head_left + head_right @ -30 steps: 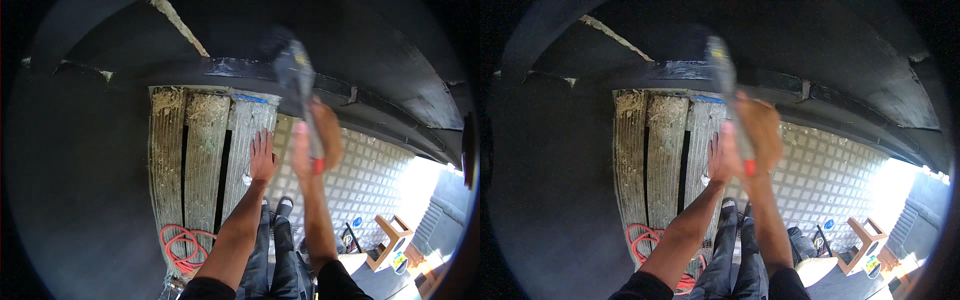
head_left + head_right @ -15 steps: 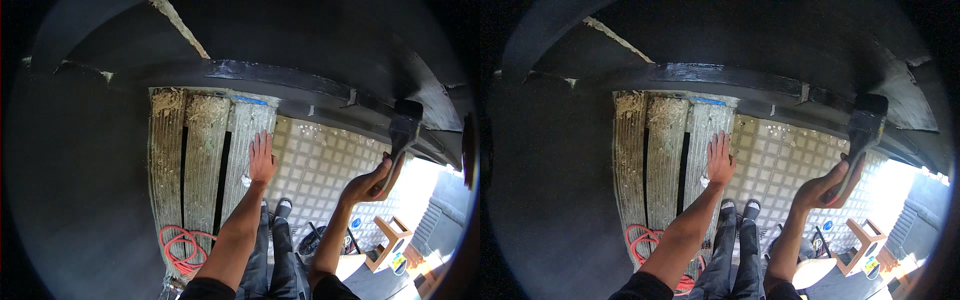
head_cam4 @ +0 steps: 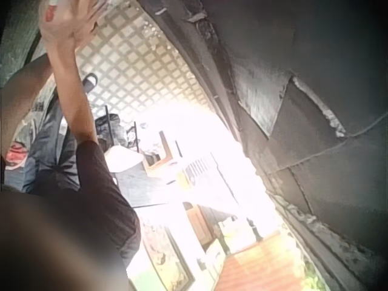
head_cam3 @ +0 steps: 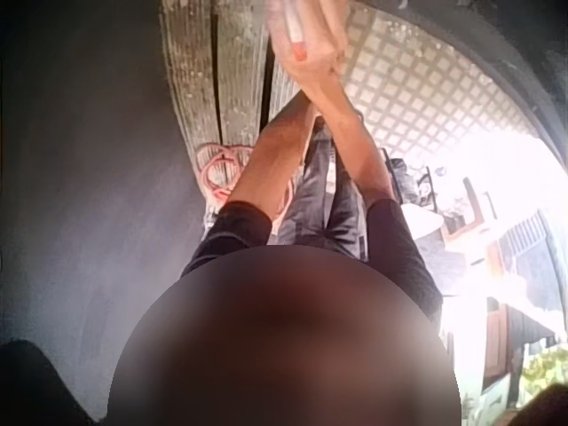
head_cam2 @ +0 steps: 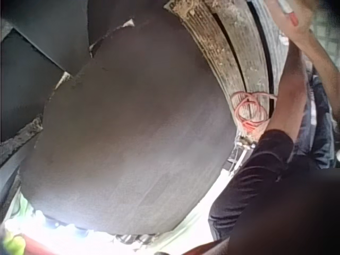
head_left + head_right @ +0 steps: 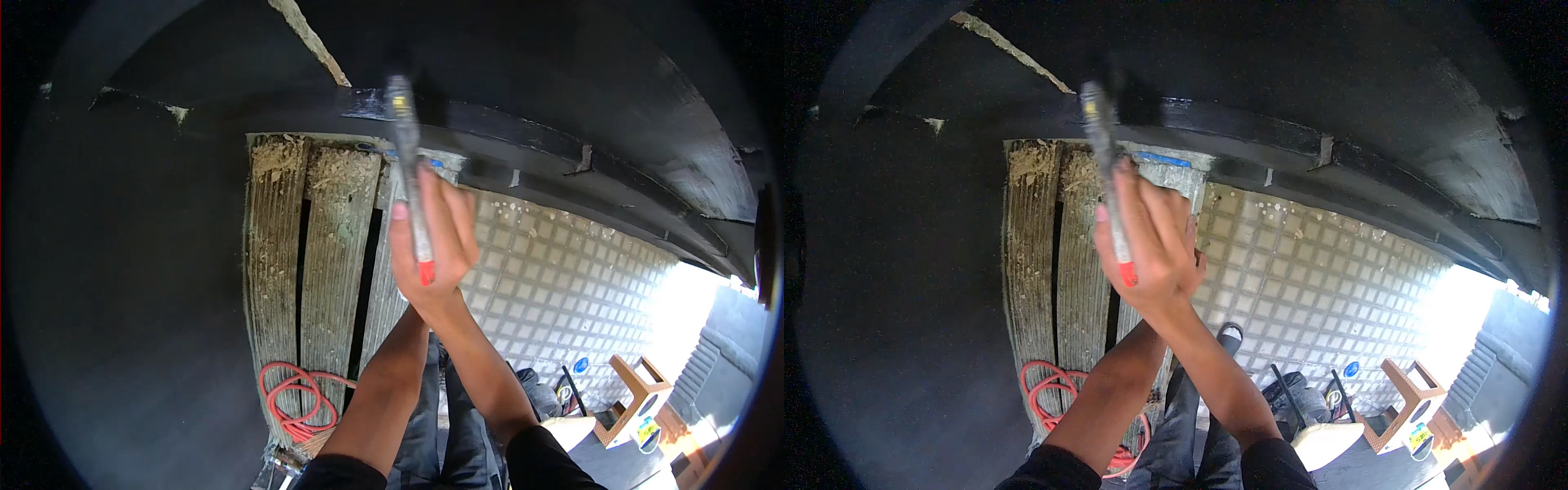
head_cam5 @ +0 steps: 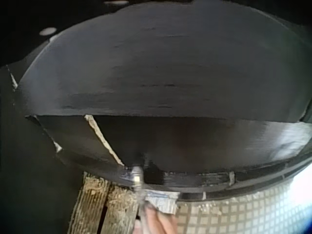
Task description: Painting the underside of a dark ceiling structure using a paintbrush.
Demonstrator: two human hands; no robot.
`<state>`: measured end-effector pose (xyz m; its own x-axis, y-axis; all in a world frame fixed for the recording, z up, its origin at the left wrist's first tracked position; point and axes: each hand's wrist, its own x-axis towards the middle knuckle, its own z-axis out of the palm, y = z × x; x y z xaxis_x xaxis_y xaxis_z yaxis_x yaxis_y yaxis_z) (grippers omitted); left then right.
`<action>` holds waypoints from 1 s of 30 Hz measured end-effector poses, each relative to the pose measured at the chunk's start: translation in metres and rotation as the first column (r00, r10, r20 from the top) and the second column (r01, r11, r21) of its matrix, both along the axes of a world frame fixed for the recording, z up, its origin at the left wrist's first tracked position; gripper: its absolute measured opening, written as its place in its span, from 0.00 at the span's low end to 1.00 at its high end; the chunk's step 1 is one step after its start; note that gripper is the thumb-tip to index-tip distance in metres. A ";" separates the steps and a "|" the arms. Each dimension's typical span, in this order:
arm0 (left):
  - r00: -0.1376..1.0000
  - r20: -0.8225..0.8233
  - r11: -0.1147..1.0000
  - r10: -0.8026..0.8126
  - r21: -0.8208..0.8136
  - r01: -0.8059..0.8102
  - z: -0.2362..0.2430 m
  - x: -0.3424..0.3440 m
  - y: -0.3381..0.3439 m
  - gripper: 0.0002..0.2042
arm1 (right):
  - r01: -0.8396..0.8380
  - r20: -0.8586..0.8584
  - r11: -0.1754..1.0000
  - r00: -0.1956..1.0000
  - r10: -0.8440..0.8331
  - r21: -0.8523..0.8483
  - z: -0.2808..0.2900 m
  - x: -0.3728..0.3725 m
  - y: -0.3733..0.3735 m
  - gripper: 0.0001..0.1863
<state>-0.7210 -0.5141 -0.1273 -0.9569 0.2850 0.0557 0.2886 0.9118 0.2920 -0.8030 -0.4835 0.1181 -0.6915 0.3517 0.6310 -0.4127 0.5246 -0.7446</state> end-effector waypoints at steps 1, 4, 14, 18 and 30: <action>1.000 0.007 1.000 -0.002 -0.020 0.002 -0.001 0.003 0.002 0.39 | -0.069 0.007 0.998 0.998 0.069 -0.008 0.000 -0.001 0.000 0.27; 1.000 0.027 0.994 0.001 -0.113 0.002 -0.002 0.006 -0.014 0.38 | -0.227 0.035 0.970 0.974 0.225 0.087 -0.001 0.003 0.011 0.20; 0.989 0.120 0.984 0.084 0.147 -0.102 0.036 -0.004 0.001 0.38 | 0.362 0.232 0.932 0.909 -0.347 -0.025 -0.021 0.070 0.155 0.18; 0.985 0.148 0.986 0.086 0.130 -0.106 0.037 -0.004 -0.003 0.40 | 0.553 0.183 0.822 0.829 -0.528 -0.136 -0.032 0.092 0.174 0.21; 0.983 0.169 0.982 0.066 0.163 -0.094 0.029 -0.002 -0.002 0.40 | 0.441 0.132 0.898 0.891 -0.435 -0.017 -0.010 0.023 0.030 0.23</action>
